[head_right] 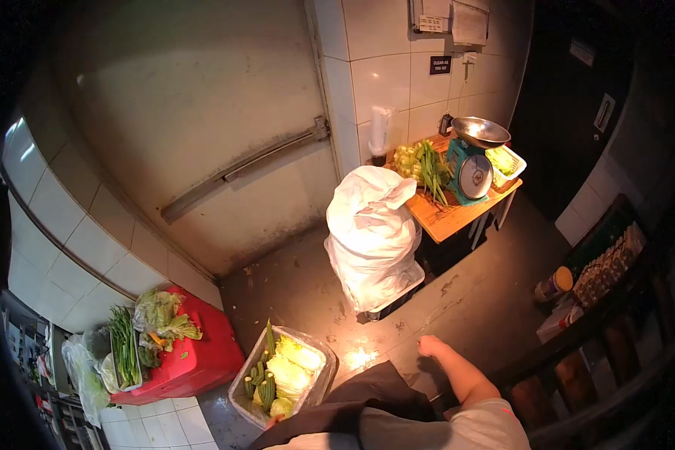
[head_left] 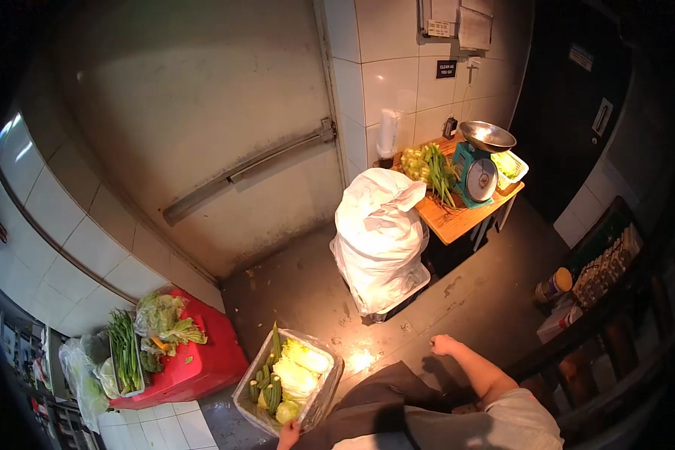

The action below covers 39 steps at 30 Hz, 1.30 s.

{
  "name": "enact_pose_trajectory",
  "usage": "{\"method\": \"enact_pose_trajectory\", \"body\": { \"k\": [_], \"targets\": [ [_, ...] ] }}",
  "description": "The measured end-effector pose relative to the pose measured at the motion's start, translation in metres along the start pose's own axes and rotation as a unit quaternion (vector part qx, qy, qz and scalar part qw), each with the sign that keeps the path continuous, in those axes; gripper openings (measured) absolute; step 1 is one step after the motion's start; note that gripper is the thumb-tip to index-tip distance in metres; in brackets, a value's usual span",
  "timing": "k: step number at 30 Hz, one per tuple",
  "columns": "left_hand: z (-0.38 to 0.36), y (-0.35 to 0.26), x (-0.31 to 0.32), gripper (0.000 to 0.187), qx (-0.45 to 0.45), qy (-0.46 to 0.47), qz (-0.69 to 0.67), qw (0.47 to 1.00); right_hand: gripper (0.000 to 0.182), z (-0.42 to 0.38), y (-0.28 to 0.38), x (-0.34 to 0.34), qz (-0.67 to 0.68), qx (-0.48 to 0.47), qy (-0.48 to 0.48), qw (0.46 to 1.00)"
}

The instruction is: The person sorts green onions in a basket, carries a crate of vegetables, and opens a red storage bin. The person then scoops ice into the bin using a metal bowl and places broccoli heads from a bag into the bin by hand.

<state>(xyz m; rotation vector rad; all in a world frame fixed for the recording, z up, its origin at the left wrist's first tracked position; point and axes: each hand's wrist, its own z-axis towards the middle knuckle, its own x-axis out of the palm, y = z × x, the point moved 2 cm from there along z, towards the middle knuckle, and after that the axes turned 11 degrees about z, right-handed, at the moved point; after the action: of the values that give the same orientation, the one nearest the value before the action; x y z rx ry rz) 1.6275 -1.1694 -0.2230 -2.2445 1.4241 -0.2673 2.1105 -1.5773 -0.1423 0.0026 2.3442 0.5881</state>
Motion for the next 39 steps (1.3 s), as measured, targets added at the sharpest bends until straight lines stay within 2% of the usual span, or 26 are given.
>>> {"method": "enact_pose_trajectory", "body": {
  "k": [1, 3, 7, 9, 10, 11, 12, 13, 16, 17, 18, 20, 21, 23, 24, 25, 26, 28, 31, 32, 33, 34, 36, 37, 38, 39],
  "targets": [
    [0.008, -0.015, 0.005, 0.036, 0.051, -0.030, 0.061, 0.996, 0.037, 0.002, 0.010, -0.013, 0.030, -0.016, -0.014, 0.999],
    [-0.053, -0.122, 0.046, 0.033, 0.139, -0.111, 0.191, 0.965, 0.038, 0.007, 0.038, -0.037, 0.090, -0.050, -0.043, 0.994],
    [0.011, -0.177, 0.049, 0.033, 0.190, -0.089, 0.258, 0.943, 0.041, 0.034, 0.099, -0.077, 0.139, -0.143, -0.015, 0.980],
    [0.020, -0.223, 0.062, 0.035, 0.185, -0.065, 0.224, 0.955, 0.041, 0.053, 0.126, -0.109, 0.200, -0.235, -0.001, 0.951],
    [0.033, -0.244, 0.066, 0.036, 0.185, -0.063, 0.201, 0.960, 0.035, 0.067, 0.136, -0.130, 0.197, -0.292, -0.016, 0.936],
    [0.044, -0.268, 0.073, 0.036, 0.219, -0.059, 0.204, 0.952, 0.029, 0.073, 0.160, -0.163, 0.151, -0.275, -0.027, 0.949],
    [0.054, -0.299, 0.081, 0.035, 0.256, -0.058, 0.201, 0.944, 0.026, 0.103, 0.153, -0.171, 0.192, -0.458, -0.208, 0.843],
    [0.062, -0.334, 0.091, 0.036, 0.258, -0.049, 0.173, 0.949, 0.023, 0.102, 0.177, -0.210, 0.153, -0.410, -0.234, 0.868],
    [0.122, -0.434, 0.115, 0.037, 0.309, -0.067, 0.171, 0.933, 0.026, 0.145, 0.207, -0.290, 0.172, -0.416, -0.338, 0.827],
    [0.141, -0.472, 0.126, 0.035, 0.394, -0.094, 0.218, 0.888, 0.027, 0.164, 0.214, -0.311, 0.159, -0.398, -0.343, 0.836],
    [0.148, -0.567, 0.164, 0.035, 0.345, -0.034, 0.181, 0.920, 0.028, 0.200, 0.233, -0.344, 0.117, -0.367, -0.307, 0.870],
    [0.173, -0.657, 0.207, 0.038, 0.402, -0.064, 0.244, 0.880, 0.027, 0.241, 0.241, -0.354, 0.062, -0.329, -0.307, 0.891],
    [0.198, -0.691, 0.231, 0.043, 0.462, -0.068, 0.215, 0.858, 0.028, 0.263, 0.239, -0.350, -0.006, -0.302, -0.300, 0.905],
    [0.218, -0.758, 0.277, 0.061, 0.382, -0.053, 0.215, 0.897, 0.033, 0.298, 0.233, -0.322, -0.136, -0.244, -0.272, 0.921],
    [0.224, -0.781, 0.299, 0.076, 0.367, -0.084, 0.205, 0.903, 0.035, 0.304, 0.237, -0.307, -0.154, -0.217, -0.165, 0.950],
    [0.244, -0.793, 0.319, 0.088, 0.368, -0.105, 0.244, 0.891, 0.038, 0.305, 0.245, -0.295, -0.172, -0.190, -0.056, 0.965],
    [0.246, -0.795, 0.332, 0.088, 0.381, -0.099, 0.289, 0.873, 0.041, 0.303, 0.250, -0.287, -0.190, -0.163, 0.053, 0.967],
    [0.222, -0.801, 0.351, 0.082, 0.358, -0.077, 0.402, 0.839, 0.044, 0.297, 0.255, -0.286, -0.189, -0.164, 0.118, 0.961],
    [0.240, -0.768, 0.336, 0.058, 0.365, -0.102, 0.381, 0.843, 0.046, 0.326, 0.211, -0.275, -0.069, -0.211, 0.181, 0.958],
    [0.245, -0.741, 0.313, 0.041, 0.445, -0.191, 0.200, 0.852, 0.047, 0.342, 0.185, -0.280, -0.009, -0.233, 0.193, 0.953],
    [0.187, -0.740, 0.287, 0.038, 0.306, -0.265, 0.160, 0.900, 0.052, 0.348, 0.159, -0.289, 0.026, -0.170, 0.224, 0.959],
    [0.189, -0.707, 0.253, 0.035, 0.321, -0.296, 0.069, 0.897, 0.059, 0.355, 0.133, -0.299, 0.058, -0.106, 0.247, 0.961],
    [0.224, -0.577, 0.172, 0.021, 0.275, -0.395, 0.015, 0.876, 0.060, 0.353, 0.101, -0.320, 0.066, -0.041, 0.241, 0.967],
    [0.196, -0.545, 0.164, 0.018, 0.307, -0.278, 0.002, 0.910, 0.060, 0.350, 0.094, -0.328, 0.055, -0.037, 0.224, 0.972],
    [0.196, -0.497, 0.154, 0.017, 0.273, -0.264, 0.116, 0.918, 0.061, 0.346, 0.092, -0.333, 0.041, -0.039, 0.207, 0.977],
    [0.168, -0.499, 0.178, 0.019, 0.238, -0.336, 0.190, 0.891, 0.062, 0.342, 0.093, -0.339, 0.025, -0.045, 0.189, 0.981]
  ]
}}
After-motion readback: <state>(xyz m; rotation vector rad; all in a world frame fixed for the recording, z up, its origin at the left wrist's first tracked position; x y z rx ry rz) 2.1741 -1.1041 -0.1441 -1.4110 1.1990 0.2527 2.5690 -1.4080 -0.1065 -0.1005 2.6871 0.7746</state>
